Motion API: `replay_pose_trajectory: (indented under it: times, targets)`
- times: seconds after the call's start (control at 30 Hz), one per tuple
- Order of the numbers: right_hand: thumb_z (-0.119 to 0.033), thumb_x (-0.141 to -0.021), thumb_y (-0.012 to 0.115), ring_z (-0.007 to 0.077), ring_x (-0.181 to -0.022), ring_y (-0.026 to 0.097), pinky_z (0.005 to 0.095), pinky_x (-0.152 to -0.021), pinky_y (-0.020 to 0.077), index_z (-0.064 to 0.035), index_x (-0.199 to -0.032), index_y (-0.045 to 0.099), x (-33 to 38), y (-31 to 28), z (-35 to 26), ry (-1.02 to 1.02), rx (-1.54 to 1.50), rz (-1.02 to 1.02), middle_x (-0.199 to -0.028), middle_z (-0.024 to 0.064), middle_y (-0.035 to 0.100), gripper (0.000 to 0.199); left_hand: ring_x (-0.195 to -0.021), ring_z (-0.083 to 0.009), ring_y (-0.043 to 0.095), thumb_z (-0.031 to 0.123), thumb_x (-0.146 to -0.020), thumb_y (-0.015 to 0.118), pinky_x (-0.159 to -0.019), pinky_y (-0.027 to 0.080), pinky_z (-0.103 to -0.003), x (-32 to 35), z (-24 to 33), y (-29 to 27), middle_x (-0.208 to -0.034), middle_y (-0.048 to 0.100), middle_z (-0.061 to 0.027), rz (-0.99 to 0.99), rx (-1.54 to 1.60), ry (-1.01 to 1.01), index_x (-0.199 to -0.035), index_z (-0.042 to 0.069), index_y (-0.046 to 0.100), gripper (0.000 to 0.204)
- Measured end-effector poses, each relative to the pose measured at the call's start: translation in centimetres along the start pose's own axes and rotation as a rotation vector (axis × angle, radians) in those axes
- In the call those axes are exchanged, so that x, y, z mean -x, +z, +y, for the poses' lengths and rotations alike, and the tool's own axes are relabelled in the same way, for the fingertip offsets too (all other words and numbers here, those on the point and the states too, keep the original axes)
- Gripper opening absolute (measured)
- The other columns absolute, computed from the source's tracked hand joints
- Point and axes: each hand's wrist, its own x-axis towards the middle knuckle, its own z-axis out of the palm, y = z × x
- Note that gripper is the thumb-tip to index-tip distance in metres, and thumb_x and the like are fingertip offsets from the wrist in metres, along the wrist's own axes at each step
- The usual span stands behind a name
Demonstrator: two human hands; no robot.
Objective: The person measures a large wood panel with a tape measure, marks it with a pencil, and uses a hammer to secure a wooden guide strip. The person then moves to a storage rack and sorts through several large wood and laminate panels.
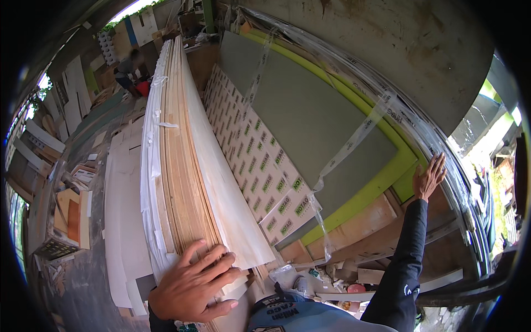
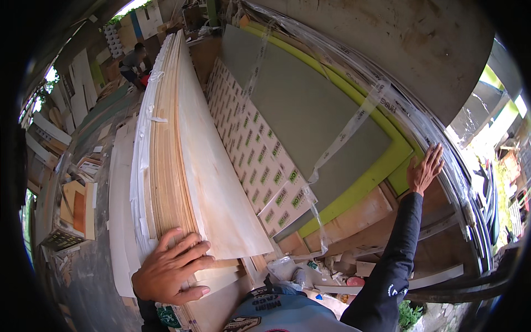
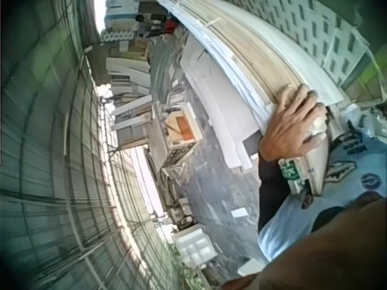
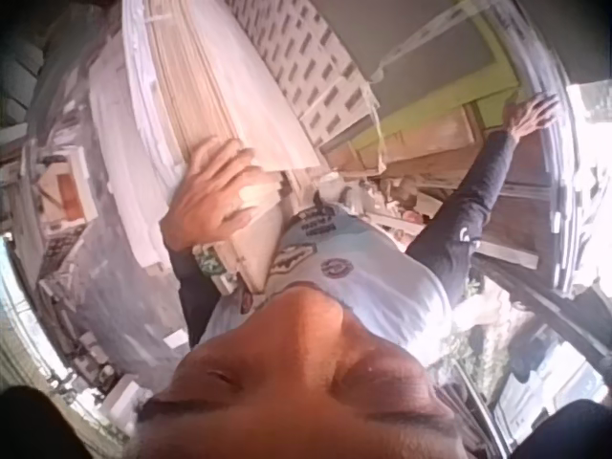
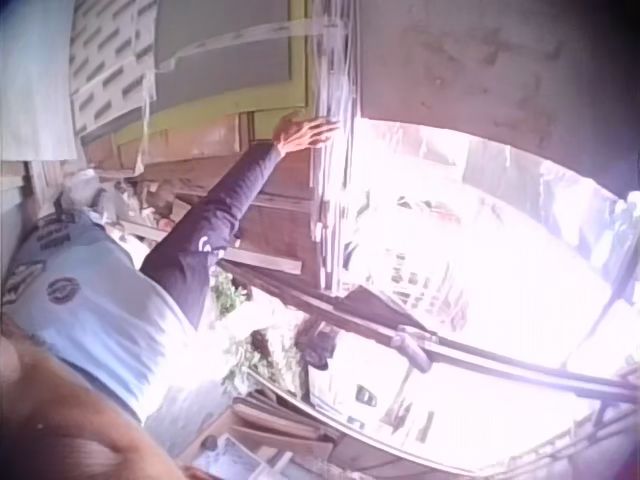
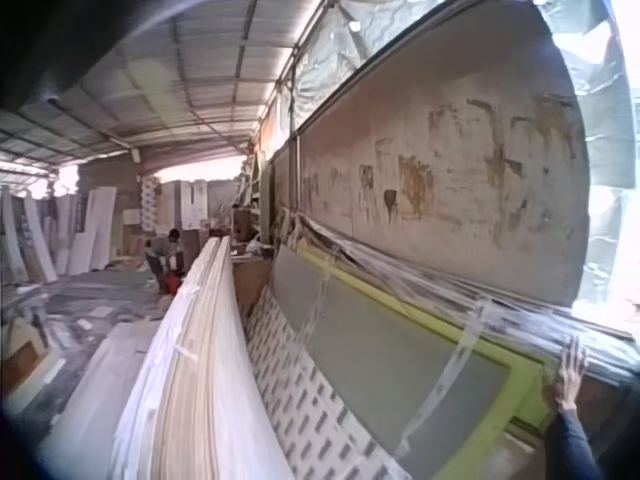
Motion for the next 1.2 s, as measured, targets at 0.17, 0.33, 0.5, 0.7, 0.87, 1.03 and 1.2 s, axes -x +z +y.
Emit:
replay_pose_trajectory:
  times: [0.17, 0.33, 0.5, 0.7, 0.87, 1.03, 1.2]
  targets:
    - [-0.028, -0.088, 0.059, 0.0253, -0.144, 0.028, 0.0441, -0.115, 0.0181, -0.0099, -0.142, 0.046, 0.1, -2.7, -2.0, 0.044, 0.02, 0.089, -0.155, 0.0094, 0.034, 0.058, -0.123, -0.0328, 0.048, 0.046, -0.085, 0.061, -0.108, 0.024, -0.055, -0.5, 0.6, -0.3, -0.122, 0.059, -0.0166, -0.016, -0.027, -0.008, -0.114, 0.003, 0.064, 0.052]
    - [-0.007, -0.083, 0.061, 0.0296, -0.099, 0.062, 0.0409, -0.085, 0.0493, -0.004, -0.109, 0.06, 2.8, 1.4, -5.0, 0.215, -0.646, -0.14, -0.108, 0.0129, 0.062, 0.026, -0.121, -0.0341, 0.05, 0.048, -0.09, 0.054, -0.108, 0.026, -0.055, -0.2, 0.2, -0.1, -0.12, 0.06, -0.0183, -0.003, -0.044, -0.006, -0.117, 0.003, 0.063, 0.053]
    - [-0.018, -0.083, 0.068, 0.0229, -0.099, 0.067, 0.0335, -0.089, 0.0497, 0.0041, -0.123, 0.055, 3.1, 7.1, -8.5, 0.654, -0.896, -0.34, -0.108, 0.0163, 0.069, 0.048, -0.122, -0.036, 0.049, 0.046, -0.088, 0.056, -0.109, 0.024, -0.057, -0.3, 0.1, -0.2, -0.121, 0.058, -0.0202, -0.019, -0.034, 0.0, -0.115, 0.002, 0.063, 0.053]
    - [-0.029, -0.08, 0.077, 0.0189, -0.097, 0.063, 0.0295, -0.087, 0.0468, 0.0068, -0.113, 0.064, 4.0, 10.5, -11.3, 0.855, -1.067, -0.533, -0.105, 0.0114, 0.069, 0.05, -0.122, -0.0353, 0.048, 0.046, -0.088, 0.055, -0.108, 0.025, -0.057, -0.1, 0.1, -0.2, -0.119, 0.059, -0.02, -0.018, -0.056, 0.003, -0.115, 0.001, 0.062, 0.053]
    - [-0.032, -0.083, 0.077, 0.0184, -0.091, 0.065, 0.0329, -0.085, 0.0488, 0.0034, -0.108, 0.069, 7.3, 14.1, -11.8, 0.77, -1.189, -0.484, -0.103, 0.0111, 0.071, 0.044, -0.123, -0.0373, 0.048, 0.044, -0.083, 0.06, -0.109, 0.023, -0.058, -0.4, 0.1, 0.0, -0.122, 0.058, -0.0204, -0.003, -0.025, 0.003, -0.111, 0.001, 0.065, 0.052]
    - [-0.037, -0.087, 0.073, 0.0223, -0.091, 0.067, 0.0367, -0.084, 0.0501, 0.004, -0.107, 0.069, 9.7, 13.8, -12.6, 0.731, -1.062, -0.548, -0.101, 0.0142, 0.072, 0.046, -0.121, -0.037, 0.049, 0.044, -0.082, 0.061, -0.108, 0.024, -0.058, -0.3, -0.1, 0.3, -0.121, 0.058, -0.0201, 0.008, -0.014, -0.003, -0.112, 0.001, 0.064, 0.052]
    - [-0.038, -0.093, 0.065, 0.0297, -0.087, 0.068, 0.0389, -0.08, 0.0504, 0.0024, -0.107, 0.069, 10.0, 9.2, -18.0, 0.707, -0.731, -0.552, -0.095, 0.02, 0.072, 0.043, -0.121, -0.0356, 0.049, 0.044, -0.082, 0.061, -0.108, 0.023, -0.057, -0.1, 0.1, 0.2, -0.121, 0.058, -0.0193, -0.005, -0.012, -0.022, -0.113, 0.002, 0.063, 0.052]
